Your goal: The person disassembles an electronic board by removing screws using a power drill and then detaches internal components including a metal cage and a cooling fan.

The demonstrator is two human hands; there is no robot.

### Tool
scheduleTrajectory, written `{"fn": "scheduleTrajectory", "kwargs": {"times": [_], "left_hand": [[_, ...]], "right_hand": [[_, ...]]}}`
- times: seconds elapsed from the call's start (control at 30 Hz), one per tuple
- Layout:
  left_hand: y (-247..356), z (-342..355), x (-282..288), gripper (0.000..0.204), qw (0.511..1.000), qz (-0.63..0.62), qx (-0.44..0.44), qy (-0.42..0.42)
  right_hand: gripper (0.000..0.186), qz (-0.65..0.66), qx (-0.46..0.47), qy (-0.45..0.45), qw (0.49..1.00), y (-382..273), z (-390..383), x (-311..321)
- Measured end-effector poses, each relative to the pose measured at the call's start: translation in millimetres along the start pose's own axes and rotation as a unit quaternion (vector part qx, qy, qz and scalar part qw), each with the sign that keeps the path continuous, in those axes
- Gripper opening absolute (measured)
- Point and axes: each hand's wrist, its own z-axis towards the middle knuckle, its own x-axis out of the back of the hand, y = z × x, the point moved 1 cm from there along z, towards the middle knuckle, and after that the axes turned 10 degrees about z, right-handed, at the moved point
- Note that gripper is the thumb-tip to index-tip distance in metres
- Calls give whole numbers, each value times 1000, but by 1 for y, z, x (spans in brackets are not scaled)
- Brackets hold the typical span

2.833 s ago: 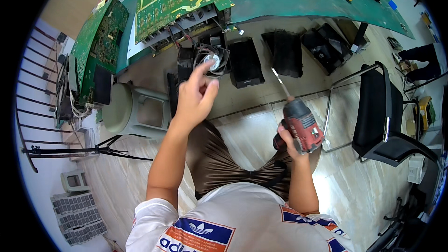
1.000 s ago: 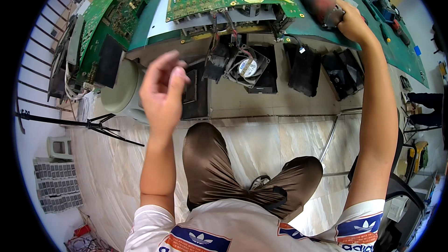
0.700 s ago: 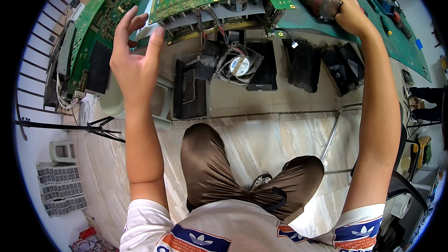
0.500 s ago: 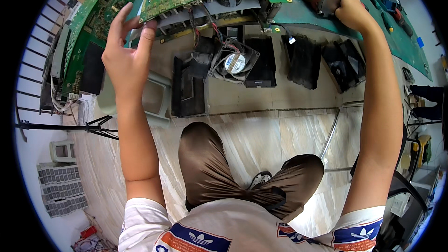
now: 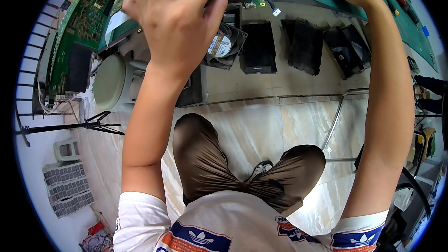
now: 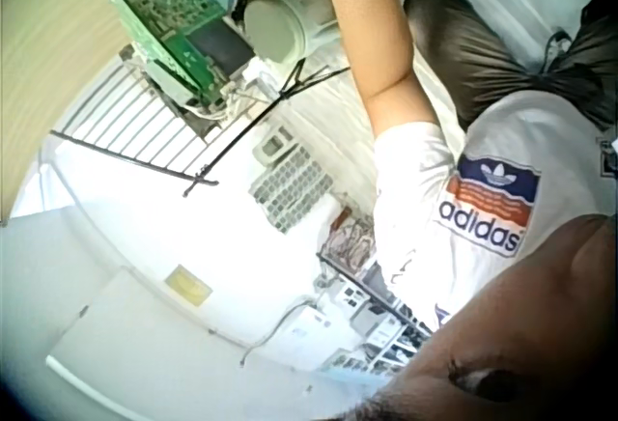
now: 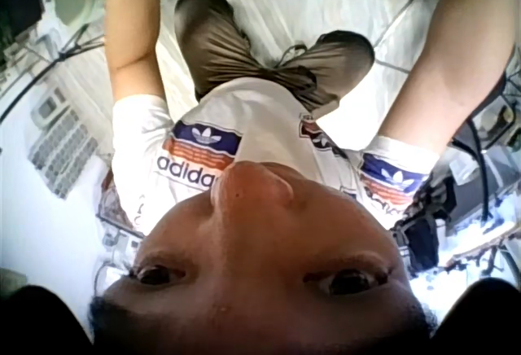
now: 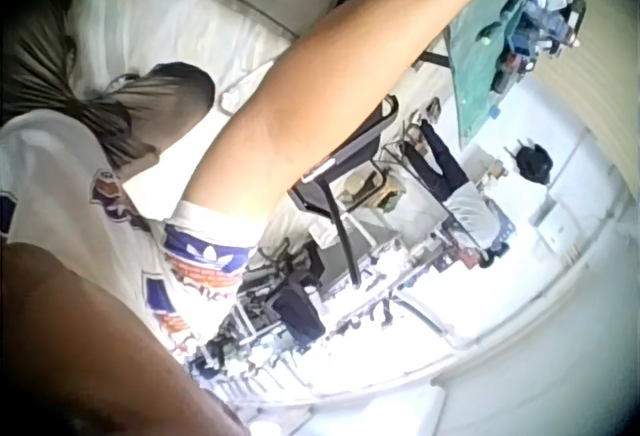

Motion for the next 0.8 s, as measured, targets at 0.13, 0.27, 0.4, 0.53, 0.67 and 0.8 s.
{"fn": "scheduleTrajectory", "kwargs": {"times": [0.13,0.27,0.4,0.53,0.67,0.8], "left_hand": [[5,2,-12,14,1000,15,-13,23],[7,4,-14,11,998,23,-17,47],[10,8,-13,9,999,37,-7,11],[9,6,-13,10,998,38,-38,24],[7,4,-3,14,999,35,-34,2],[-9,-13,8,22,1000,10,-23,18]], "right_hand": [[60,4,31,15,999,6,0,-4],[58,20,3,11,1000,5,0,-7],[55,17,18,16,1000,6,-1,-6],[53,-17,-17,19,1000,1,-1,-5],[54,-10,-24,15,1000,5,0,-6],[54,-39,6,41,998,1,-1,-7]]}}
